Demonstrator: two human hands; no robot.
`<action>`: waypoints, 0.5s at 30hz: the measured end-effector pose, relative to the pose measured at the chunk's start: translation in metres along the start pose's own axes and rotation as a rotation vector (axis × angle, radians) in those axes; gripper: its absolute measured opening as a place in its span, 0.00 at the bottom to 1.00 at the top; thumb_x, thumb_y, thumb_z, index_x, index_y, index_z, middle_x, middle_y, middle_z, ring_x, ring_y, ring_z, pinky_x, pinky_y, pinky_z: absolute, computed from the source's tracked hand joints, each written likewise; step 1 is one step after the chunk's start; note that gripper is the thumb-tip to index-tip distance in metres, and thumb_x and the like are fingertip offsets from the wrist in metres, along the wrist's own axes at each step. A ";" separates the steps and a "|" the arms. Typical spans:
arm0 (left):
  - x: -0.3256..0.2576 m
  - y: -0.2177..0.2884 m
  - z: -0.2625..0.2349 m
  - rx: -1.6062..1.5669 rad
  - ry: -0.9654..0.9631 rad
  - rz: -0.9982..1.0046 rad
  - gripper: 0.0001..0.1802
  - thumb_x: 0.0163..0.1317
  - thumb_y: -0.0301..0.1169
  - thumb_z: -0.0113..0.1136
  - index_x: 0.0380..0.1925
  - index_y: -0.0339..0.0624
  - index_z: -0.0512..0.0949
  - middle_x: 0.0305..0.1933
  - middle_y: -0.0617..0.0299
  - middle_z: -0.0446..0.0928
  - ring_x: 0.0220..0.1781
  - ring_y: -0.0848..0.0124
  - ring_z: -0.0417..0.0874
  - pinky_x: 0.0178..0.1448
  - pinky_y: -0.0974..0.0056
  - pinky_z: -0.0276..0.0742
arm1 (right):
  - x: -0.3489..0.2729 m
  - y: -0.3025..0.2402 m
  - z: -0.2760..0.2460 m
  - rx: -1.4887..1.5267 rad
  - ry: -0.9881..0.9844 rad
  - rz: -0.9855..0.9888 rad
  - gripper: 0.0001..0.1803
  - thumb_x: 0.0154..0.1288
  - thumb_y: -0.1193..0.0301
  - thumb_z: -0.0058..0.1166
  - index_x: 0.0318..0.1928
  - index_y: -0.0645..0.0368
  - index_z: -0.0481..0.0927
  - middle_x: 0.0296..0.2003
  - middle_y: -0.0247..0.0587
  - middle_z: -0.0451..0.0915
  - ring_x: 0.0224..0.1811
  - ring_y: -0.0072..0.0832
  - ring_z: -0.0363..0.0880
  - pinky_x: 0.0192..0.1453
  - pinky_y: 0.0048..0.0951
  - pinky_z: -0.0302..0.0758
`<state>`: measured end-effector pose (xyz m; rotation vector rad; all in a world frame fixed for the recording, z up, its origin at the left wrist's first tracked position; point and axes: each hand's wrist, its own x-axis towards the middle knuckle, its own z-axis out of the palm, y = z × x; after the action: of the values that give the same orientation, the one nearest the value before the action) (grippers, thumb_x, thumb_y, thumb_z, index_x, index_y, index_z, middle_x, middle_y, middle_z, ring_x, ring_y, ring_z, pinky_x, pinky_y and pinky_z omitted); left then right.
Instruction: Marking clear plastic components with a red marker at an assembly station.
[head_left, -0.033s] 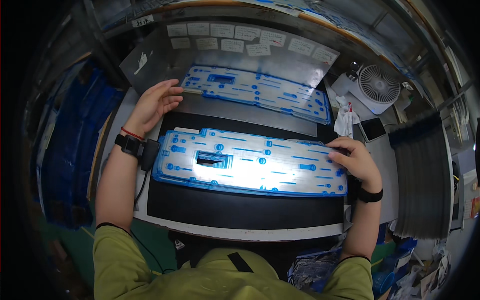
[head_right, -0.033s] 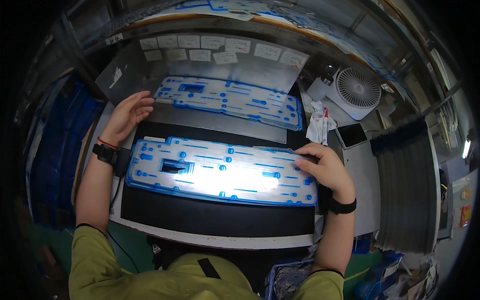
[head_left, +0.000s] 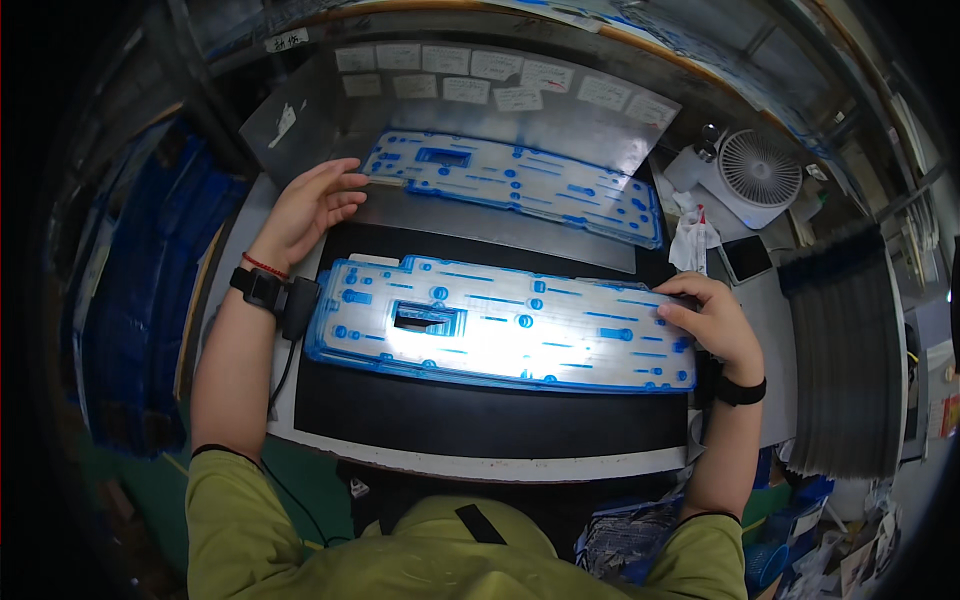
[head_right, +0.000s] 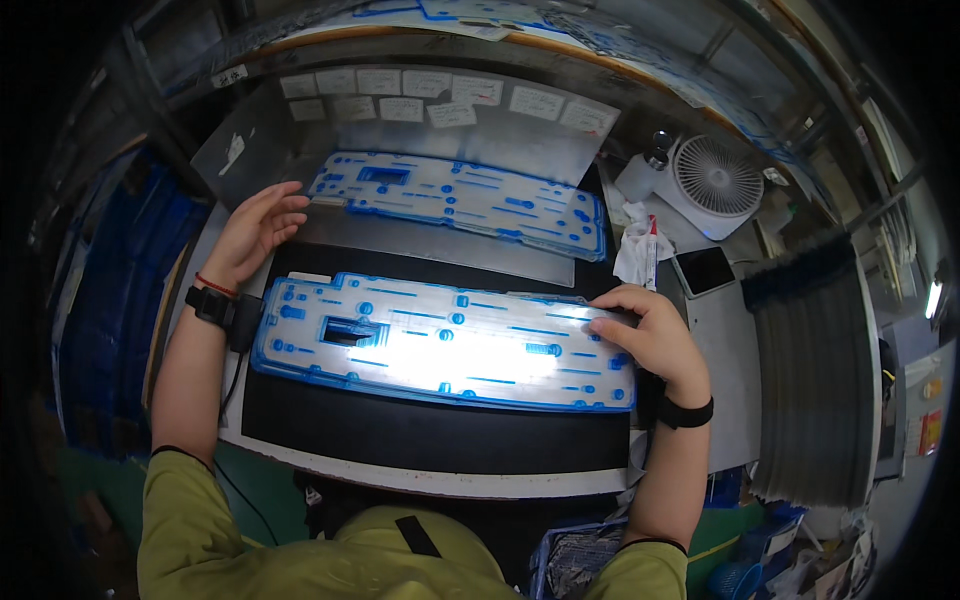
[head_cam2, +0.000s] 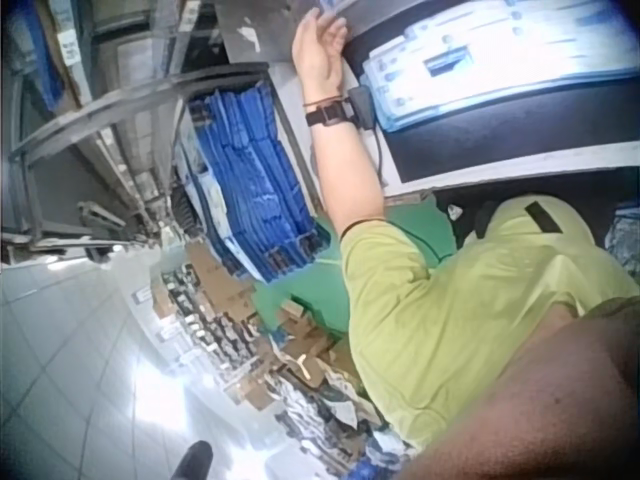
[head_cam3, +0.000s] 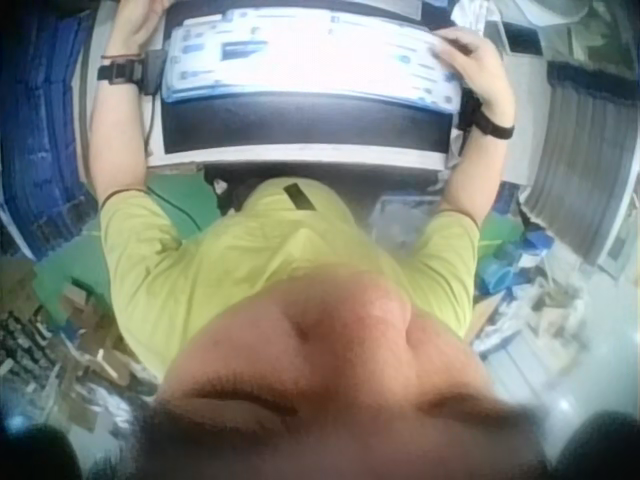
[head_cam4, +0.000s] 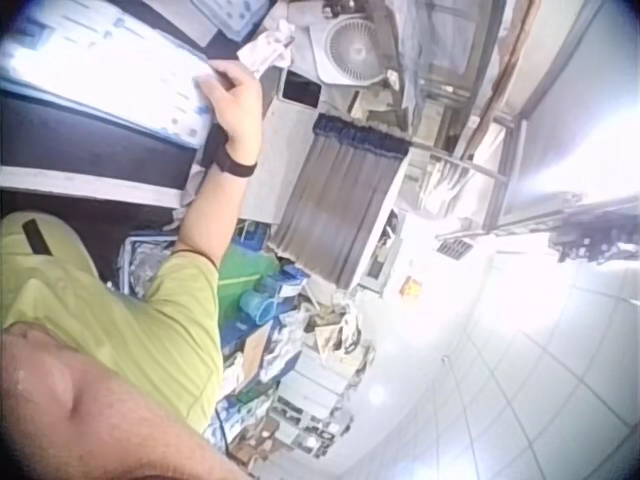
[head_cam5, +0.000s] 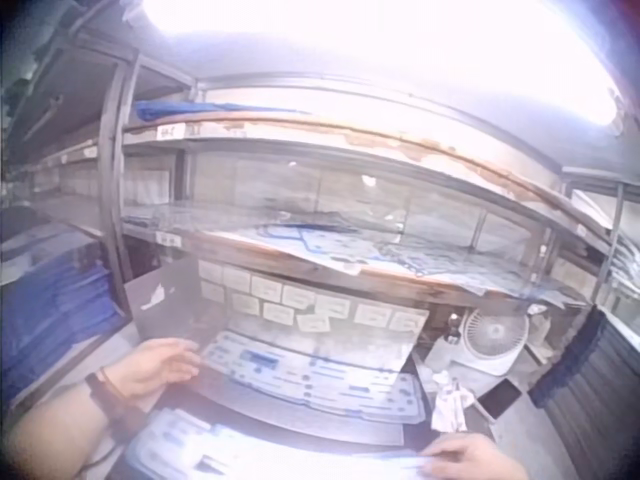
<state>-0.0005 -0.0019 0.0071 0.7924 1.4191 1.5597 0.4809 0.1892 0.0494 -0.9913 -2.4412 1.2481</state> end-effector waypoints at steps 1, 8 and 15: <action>-0.001 0.001 0.000 0.029 -0.016 -0.003 0.22 0.75 0.38 0.47 0.62 0.35 0.68 0.53 0.55 0.78 0.49 0.72 0.81 0.51 0.70 0.80 | 0.000 0.001 0.000 -0.012 0.022 -0.044 0.14 0.57 0.73 0.65 0.44 0.65 0.83 0.40 0.37 0.81 0.40 0.24 0.78 0.46 0.24 0.73; -0.006 0.004 0.007 0.089 -0.061 -0.038 0.21 0.75 0.40 0.47 0.58 0.37 0.71 0.48 0.58 0.81 0.47 0.73 0.83 0.49 0.70 0.80 | 0.001 0.000 0.004 0.050 0.128 -0.164 0.12 0.55 0.78 0.65 0.41 0.64 0.83 0.38 0.36 0.81 0.39 0.22 0.78 0.44 0.23 0.73; -0.011 0.005 0.017 -0.029 -0.211 -0.140 0.29 0.77 0.51 0.36 0.54 0.35 0.73 0.46 0.56 0.81 0.47 0.72 0.84 0.49 0.68 0.82 | 0.004 0.010 0.002 0.344 0.294 -0.053 0.09 0.58 0.78 0.64 0.40 0.64 0.82 0.35 0.32 0.82 0.35 0.17 0.76 0.43 0.22 0.73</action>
<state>0.0182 -0.0048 0.0159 0.7971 1.2680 1.3458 0.4819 0.1945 0.0397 -0.9292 -1.9387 1.3380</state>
